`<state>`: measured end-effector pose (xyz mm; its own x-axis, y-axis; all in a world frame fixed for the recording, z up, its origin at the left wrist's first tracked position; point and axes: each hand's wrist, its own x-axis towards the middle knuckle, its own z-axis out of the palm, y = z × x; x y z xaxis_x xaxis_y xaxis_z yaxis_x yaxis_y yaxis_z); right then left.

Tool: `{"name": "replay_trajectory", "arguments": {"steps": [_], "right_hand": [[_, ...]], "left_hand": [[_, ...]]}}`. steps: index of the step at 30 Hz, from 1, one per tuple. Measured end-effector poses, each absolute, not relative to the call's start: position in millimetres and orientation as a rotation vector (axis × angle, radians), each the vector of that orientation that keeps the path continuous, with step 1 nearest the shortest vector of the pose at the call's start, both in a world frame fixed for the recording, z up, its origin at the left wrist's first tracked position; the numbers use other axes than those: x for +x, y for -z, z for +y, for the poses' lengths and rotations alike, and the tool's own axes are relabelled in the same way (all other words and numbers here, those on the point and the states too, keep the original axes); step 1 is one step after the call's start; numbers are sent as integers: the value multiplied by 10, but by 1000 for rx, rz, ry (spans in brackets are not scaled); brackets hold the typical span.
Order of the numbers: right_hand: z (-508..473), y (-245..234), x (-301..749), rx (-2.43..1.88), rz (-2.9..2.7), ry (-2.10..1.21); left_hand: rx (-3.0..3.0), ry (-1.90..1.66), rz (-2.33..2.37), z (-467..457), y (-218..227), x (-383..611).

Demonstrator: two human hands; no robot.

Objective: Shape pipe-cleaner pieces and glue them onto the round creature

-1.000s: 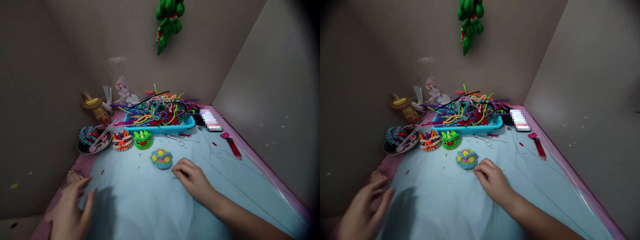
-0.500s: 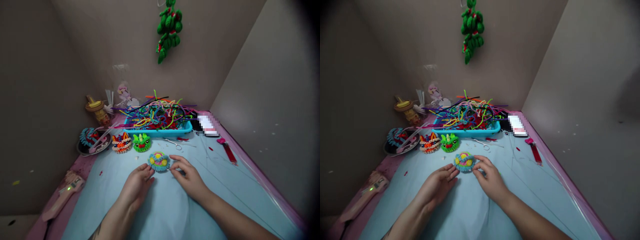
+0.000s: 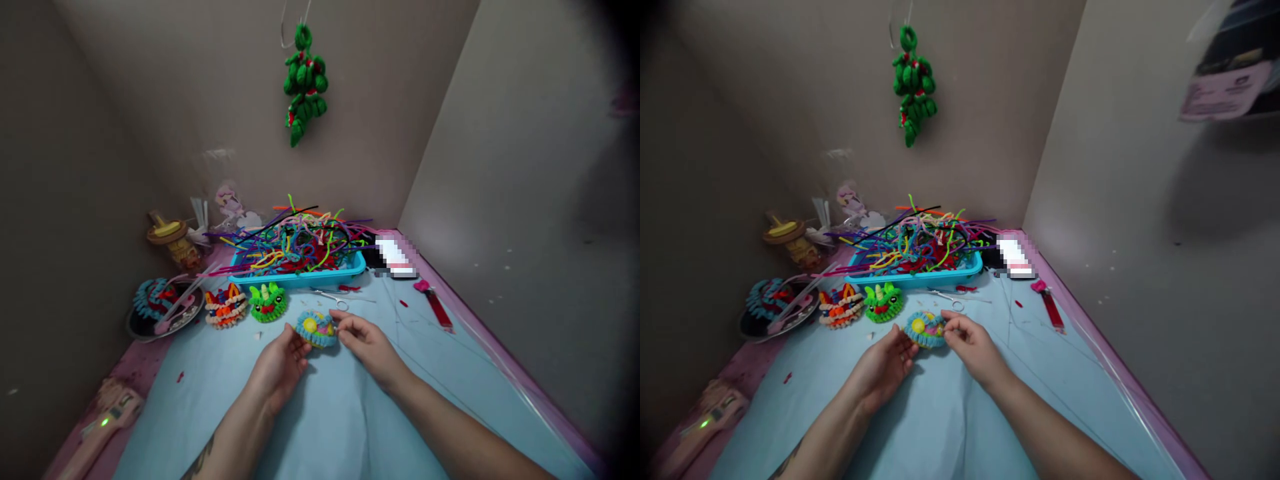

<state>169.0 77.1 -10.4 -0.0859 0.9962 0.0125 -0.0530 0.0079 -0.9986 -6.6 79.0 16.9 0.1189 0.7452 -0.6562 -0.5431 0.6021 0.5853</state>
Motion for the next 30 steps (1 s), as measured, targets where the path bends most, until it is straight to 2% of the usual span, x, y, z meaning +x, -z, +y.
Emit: {"name": "replay_trajectory", "arguments": {"steps": [6, 11, 15, 30], "right_hand": [[776, 118, 1711, -1202, -1344, -1171], [739, 64, 1759, -1258, -1497, -810], [671, -29, 1769, -1259, -1642, -657], [562, -60, 1757, -1122, -1882, -482]], "left_hand": [[262, -983, 1021, 827, -63, -64], [315, -989, 956, 789, -29, -78], [479, -972, 935, 742, -26, -31], [686, -915, 951, 597, -46, 101]]}}
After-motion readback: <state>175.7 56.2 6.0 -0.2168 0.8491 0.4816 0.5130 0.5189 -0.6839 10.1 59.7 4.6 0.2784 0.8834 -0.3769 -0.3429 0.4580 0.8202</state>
